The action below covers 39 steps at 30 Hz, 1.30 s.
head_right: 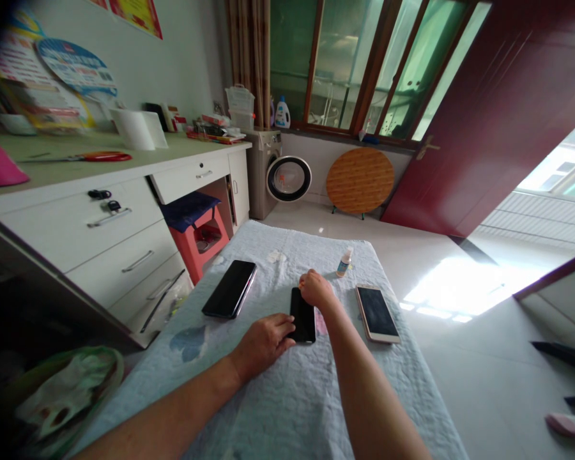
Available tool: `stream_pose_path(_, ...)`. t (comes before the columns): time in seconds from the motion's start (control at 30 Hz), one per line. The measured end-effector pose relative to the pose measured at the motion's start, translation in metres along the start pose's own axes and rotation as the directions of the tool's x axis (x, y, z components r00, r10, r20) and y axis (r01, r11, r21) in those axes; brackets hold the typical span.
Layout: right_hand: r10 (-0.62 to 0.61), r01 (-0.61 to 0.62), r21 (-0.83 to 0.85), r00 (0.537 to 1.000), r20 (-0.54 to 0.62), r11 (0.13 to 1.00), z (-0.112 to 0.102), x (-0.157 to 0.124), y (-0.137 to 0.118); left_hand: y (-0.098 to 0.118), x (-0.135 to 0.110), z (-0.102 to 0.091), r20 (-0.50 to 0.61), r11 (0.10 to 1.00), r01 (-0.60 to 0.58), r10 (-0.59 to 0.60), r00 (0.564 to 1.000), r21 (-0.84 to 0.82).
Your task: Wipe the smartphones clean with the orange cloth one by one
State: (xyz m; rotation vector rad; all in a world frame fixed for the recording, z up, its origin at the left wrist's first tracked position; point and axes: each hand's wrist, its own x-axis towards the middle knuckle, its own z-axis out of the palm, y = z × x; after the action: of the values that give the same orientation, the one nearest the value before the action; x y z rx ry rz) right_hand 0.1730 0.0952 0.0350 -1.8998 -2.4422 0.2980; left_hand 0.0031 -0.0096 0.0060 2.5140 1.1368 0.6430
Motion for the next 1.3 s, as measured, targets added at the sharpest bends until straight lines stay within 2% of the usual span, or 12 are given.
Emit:
stream_pose_path(0.13,-0.036,0.036,0.017,0.999,0.009,0.999,0.003,0.003,-0.022,-0.002,-0.001,0.002,-0.021,1.0,-0.02,0.02,1.0,0.011)
stream_pose_path(0.23,-0.028,0.028,0.019,1.0,0.012,0.999,0.003,0.002,-0.026,-0.003,-0.001,0.004,-0.036,0.999,-0.028,0.028,0.999,0.018)
stream_pose_path(0.57,0.109,-0.108,0.031,0.993,-0.035,0.994,0.004,-0.01,0.016,0.001,0.0,0.001,0.005,0.999,-0.005,0.005,1.0,0.032)
stream_pose_path(0.73,0.188,-0.18,0.088,0.978,-0.087,0.98,0.013,-0.019,0.023,0.001,0.0,-0.001,0.016,1.0,-0.006,0.005,1.0,0.031)
stream_pose_path(0.93,0.245,-0.226,0.168,0.965,-0.097,0.959,0.014,-0.042,0.018,0.001,0.0,-0.002,0.032,0.999,-0.018,0.017,0.999,0.032)
stream_pose_path(1.3,0.225,-0.208,0.283,0.974,-0.028,0.936,0.009,-0.097,0.003,-0.002,-0.001,0.002,-0.01,0.998,-0.036,0.036,0.999,0.057)
